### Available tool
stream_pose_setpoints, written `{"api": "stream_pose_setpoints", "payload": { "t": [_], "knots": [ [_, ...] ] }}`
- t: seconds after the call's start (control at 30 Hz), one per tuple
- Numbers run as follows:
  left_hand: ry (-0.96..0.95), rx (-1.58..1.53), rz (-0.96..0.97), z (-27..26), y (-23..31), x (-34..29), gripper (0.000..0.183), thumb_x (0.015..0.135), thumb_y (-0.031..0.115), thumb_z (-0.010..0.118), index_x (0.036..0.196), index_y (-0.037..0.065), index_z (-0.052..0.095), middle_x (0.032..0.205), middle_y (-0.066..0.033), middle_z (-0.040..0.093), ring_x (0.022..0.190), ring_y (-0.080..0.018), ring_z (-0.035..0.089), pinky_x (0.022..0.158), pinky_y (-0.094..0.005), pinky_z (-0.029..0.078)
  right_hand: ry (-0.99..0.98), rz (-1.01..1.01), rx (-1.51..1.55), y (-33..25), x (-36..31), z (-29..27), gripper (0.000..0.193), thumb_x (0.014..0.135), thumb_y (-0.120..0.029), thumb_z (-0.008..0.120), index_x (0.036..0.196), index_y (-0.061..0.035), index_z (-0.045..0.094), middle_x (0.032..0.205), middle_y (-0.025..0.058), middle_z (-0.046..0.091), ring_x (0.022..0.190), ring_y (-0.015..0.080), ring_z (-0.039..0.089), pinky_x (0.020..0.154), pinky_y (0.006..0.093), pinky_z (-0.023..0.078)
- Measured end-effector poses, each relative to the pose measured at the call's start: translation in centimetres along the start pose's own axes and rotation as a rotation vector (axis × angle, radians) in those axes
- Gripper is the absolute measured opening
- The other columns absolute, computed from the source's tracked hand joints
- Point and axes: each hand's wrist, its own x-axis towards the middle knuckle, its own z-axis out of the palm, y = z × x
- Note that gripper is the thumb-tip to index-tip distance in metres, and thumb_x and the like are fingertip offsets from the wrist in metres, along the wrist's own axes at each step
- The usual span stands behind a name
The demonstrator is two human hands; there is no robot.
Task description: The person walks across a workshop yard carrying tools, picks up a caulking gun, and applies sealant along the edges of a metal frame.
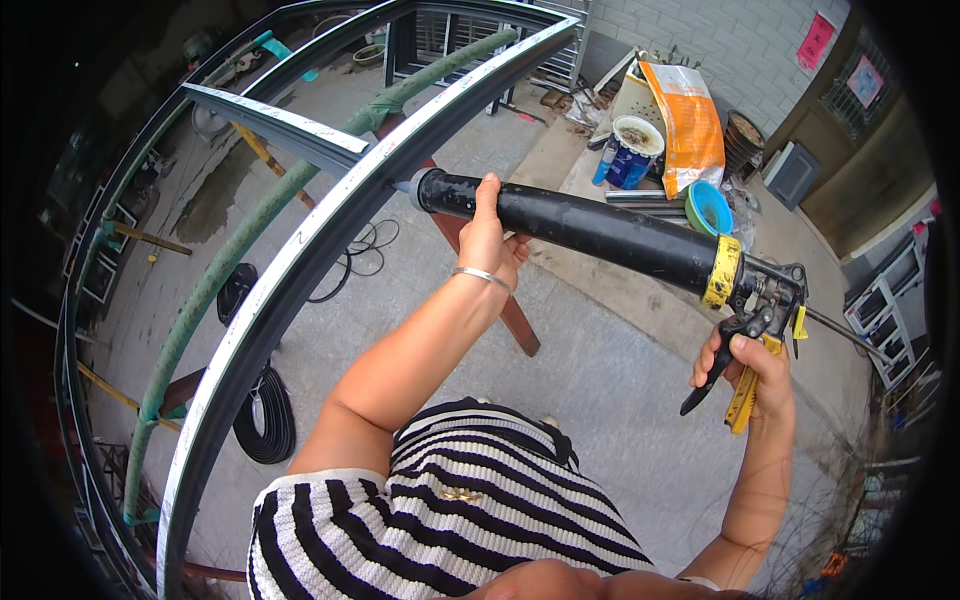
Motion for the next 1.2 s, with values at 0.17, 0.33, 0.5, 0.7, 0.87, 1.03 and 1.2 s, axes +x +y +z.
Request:
{"api": "stream_pose_setpoints", "payload": {
  "t": [0.17, 0.33, 0.5, 0.7, 0.87, 1.03, 1.2],
  "knots": [
    [-0.017, -0.056, -0.012, -0.5, 0.3, -0.8, 0.041, 0.084, 0.055, 0.066, 0.087, 0.015, 0.054, 0.072, 0.0002, 0.060, 0.062, -0.0124, 0.053, 0.057, -0.0295, 0.041, -0.040, -0.068, -0.110, 0.0, 0.2, -0.5, 0.031, 0.080, -0.023, 0.062, 0.091, 0.0048, 0.057, 0.073, 0.0185, 0.062, 0.066, 0.0318, 0.065, 0.064, 0.0434, 0.054],
    [-0.064, -0.103, 0.008, -1.4, -0.4, 0.0, 0.037, 0.086, 0.050, 0.064, 0.093, 0.014, 0.056, 0.081, -0.0003, 0.063, 0.072, -0.0137, 0.060, 0.065, -0.0302, 0.046, -0.063, -0.092, -0.130, 2.1, 0.0, -1.5, 0.031, 0.080, -0.024, 0.063, 0.094, 0.0031, 0.057, 0.077, 0.0170, 0.062, 0.070, 0.0303, 0.065, 0.068, 0.0429, 0.054],
    [-0.169, -0.205, 0.021, -3.3, -1.9, 0.5, 0.043, 0.086, 0.053, 0.060, 0.097, 0.012, 0.058, 0.090, -0.0032, 0.066, 0.082, -0.0199, 0.064, 0.081, -0.0373, 0.051, -0.127, -0.162, -0.223, 4.4, -1.0, -1.1, 0.029, 0.080, -0.015, 0.066, 0.104, 0.0003, 0.061, 0.083, 0.0103, 0.066, 0.074, 0.0215, 0.066, 0.069, 0.0362, 0.053],
    [-0.427, -0.502, 0.045, -5.5, -2.6, -0.5, 0.054, 0.079, 0.056, 0.067, 0.099, 0.007, 0.061, 0.095, -0.0102, 0.064, 0.093, -0.0271, 0.063, 0.086, -0.0426, 0.053, -0.244, -0.563, -0.888, 1.8, -2.2, -0.1, 0.026, 0.064, -0.003, 0.071, 0.089, 0.0013, 0.065, 0.079, 0.0124, 0.064, 0.070, 0.0265, 0.066, 0.065, 0.0320, 0.052],
    [-0.465, -0.506, 0.027, -5.2, -2.9, -0.4, 0.051, 0.080, 0.054, 0.069, 0.099, 0.007, 0.061, 0.096, -0.0080, 0.062, 0.092, -0.0258, 0.062, 0.087, -0.0400, 0.053, -0.276, -0.590, -0.804, 2.8, -1.7, -1.0, 0.028, 0.069, -0.005, 0.075, 0.092, 0.0038, 0.063, 0.082, 0.0160, 0.065, 0.070, 0.0287, 0.066, 0.065, 0.0322, 0.053],
    [-0.098, -0.199, 0.043, -3.5, -4.5, 1.4, 0.047, 0.083, 0.055, 0.066, 0.092, 0.010, 0.059, 0.086, -0.0053, 0.064, 0.089, -0.0215, 0.063, 0.084, -0.0393, 0.051, -0.237, -0.219, -0.158, 9.8, 0.1, -4.1, 0.022, 0.087, -0.011, 0.066, 0.105, 0.0017, 0.064, 0.094, 0.0116, 0.068, 0.088, 0.0231, 0.068, 0.081, 0.0368, 0.054],
    [0.070, -0.067, 0.154, -0.5, -7.3, 4.1, 0.044, 0.087, 0.054, 0.064, 0.099, 0.013, 0.054, 0.089, -0.0034, 0.064, 0.081, -0.0204, 0.065, 0.076, -0.0394, 0.054, -0.366, -0.111, 0.311, 16.0, 7.2, -9.1, 0.027, 0.090, -0.013, 0.064, 0.111, 0.0021, 0.060, 0.098, 0.0132, 0.067, 0.092, 0.0282, 0.068, 0.085, 0.0433, 0.053]
  ]
}}
